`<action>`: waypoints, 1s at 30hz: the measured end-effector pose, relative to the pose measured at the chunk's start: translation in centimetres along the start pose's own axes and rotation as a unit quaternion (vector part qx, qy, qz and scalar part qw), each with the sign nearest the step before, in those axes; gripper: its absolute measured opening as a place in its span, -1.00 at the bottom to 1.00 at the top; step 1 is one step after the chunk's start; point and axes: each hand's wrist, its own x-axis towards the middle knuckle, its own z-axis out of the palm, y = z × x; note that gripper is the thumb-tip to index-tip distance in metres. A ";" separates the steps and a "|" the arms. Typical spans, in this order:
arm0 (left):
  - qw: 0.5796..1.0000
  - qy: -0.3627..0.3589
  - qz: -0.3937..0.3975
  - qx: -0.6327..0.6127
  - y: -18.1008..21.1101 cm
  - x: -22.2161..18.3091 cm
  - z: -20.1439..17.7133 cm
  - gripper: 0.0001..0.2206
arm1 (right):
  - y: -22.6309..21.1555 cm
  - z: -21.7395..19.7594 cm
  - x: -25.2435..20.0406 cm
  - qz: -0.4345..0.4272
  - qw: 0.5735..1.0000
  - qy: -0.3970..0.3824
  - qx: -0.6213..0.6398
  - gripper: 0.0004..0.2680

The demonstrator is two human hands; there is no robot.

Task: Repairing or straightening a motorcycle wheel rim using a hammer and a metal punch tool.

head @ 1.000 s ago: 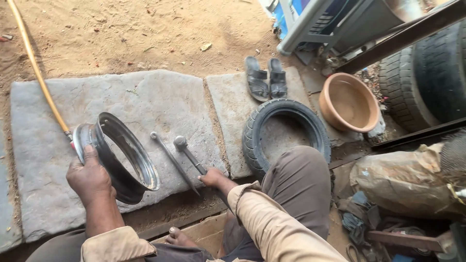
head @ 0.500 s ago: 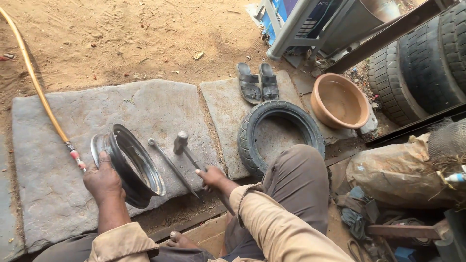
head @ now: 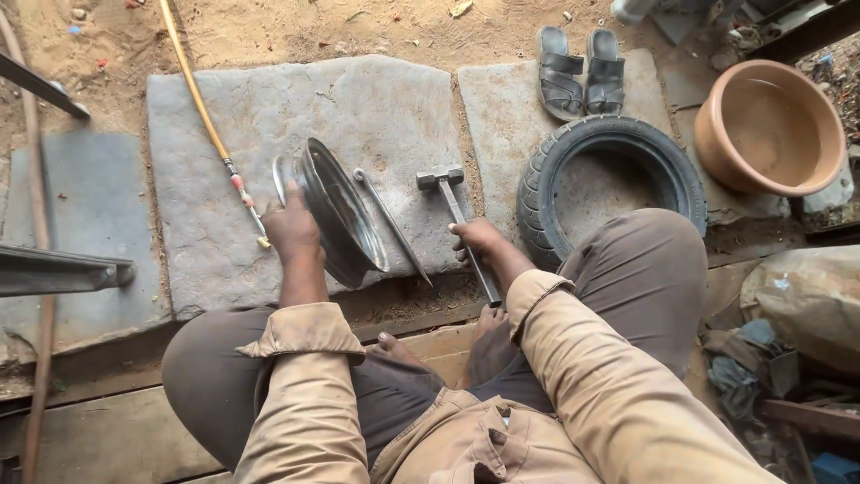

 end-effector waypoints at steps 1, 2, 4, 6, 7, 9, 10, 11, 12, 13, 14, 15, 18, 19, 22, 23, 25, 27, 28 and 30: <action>1.000 -0.001 0.002 0.002 0.1 -0.4 0.0 -0.71 | 0.2 0.1 0.2 -0.001 1.000 -0.001 0.002 -0.69; 1.000 -0.015 0.007 -0.019 0.2 -0.8 0.0 -0.74 | 0.5 0.2 0.4 0.005 1.000 0.001 -0.006 -0.69; 0.999 -0.032 0.013 -0.039 0.6 -1.7 0.4 -0.75 | 0.8 0.1 0.3 0.010 1.000 0.003 -0.011 -0.68; 0.998 -0.018 -0.015 -0.053 1.2 -2.5 0.7 -0.74 | 0.6 0.1 0.0 0.011 1.000 0.001 -0.022 -0.68; 0.998 -0.018 -0.014 -0.051 1.1 -2.8 0.9 -0.74 | 0.5 0.2 -0.3 0.011 1.000 0.000 -0.021 -0.68; 0.993 -0.027 -0.043 -0.103 1.0 -3.4 1.2 -0.75 | 0.3 0.4 -0.8 0.017 0.999 0.002 -0.030 -0.66; 0.994 -0.027 -0.042 -0.100 0.4 -3.4 1.3 -0.75 | 0.1 0.4 -0.8 0.017 0.999 0.000 -0.028 -0.66; 0.996 -0.012 -0.043 -0.074 -0.2 -3.3 1.4 -0.74 | 0.1 0.6 -0.7 0.020 0.999 -0.002 -0.027 -0.66; 0.998 0.002 -0.045 -0.049 -0.9 -3.3 1.5 -0.72 | 0.0 0.7 -0.7 0.023 0.999 -0.004 -0.026 -0.65; 0.998 0.000 -0.046 -0.044 -1.2 -3.4 1.5 -0.72 | -0.1 0.8 -1.3 0.026 0.999 -0.004 -0.021 -0.65; 0.999 -0.011 -0.023 -0.026 -1.6 -3.5 1.5 -0.72 | -0.3 0.8 -1.8 0.028 0.999 0.001 -0.027 -0.65; 1.000 -0.021 0.001 -0.009 -1.9 -3.5 1.7 -0.72 | -0.6 0.8 -2.3 0.028 0.999 0.006 -0.034 -0.65; 0.996 -0.045 -0.049 -0.065 -0.8 -4.2 1.9 -0.75 | -1.2 1.0 -3.7 0.034 0.998 0.014 -0.053 -0.65; 0.996 -0.046 -0.049 -0.064 -0.7 -4.4 2.2 -0.75 | -1.4 0.9 -3.9 0.034 0.998 0.013 -0.052 -0.65; 0.996 -0.045 -0.043 -0.071 -0.5 -4.8 2.6 -0.77 | -1.1 0.8 -3.6 0.039 0.997 0.010 -0.066 -0.64; 0.996 -0.048 -0.040 -0.069 -0.4 -4.9 2.7 -0.77 | -0.6 0.7 -2.9 0.032 0.997 0.017 -0.075 -0.65; 0.996 -0.050 -0.036 -0.067 -0.2 -5.0 2.9 -0.77 | -0.3 0.7 -3.0 0.025 0.996 0.023 -0.085 -0.65; 0.996 -0.064 -0.040 -0.038 0.0 -5.3 3.1 -0.75 | -0.8 0.7 -4.5 0.013 0.985 0.077 -0.151 -0.71; 0.996 -0.064 -0.038 -0.039 0.1 -5.3 2.9 -0.75 | -0.1 0.7 -3.8 0.011 0.985 0.077 -0.152 -0.71; 0.996 -0.066 -0.055 -0.037 0.1 -5.4 2.8 -0.75 | 1.1 0.4 -2.4 0.004 0.951 0.170 -0.258 -0.75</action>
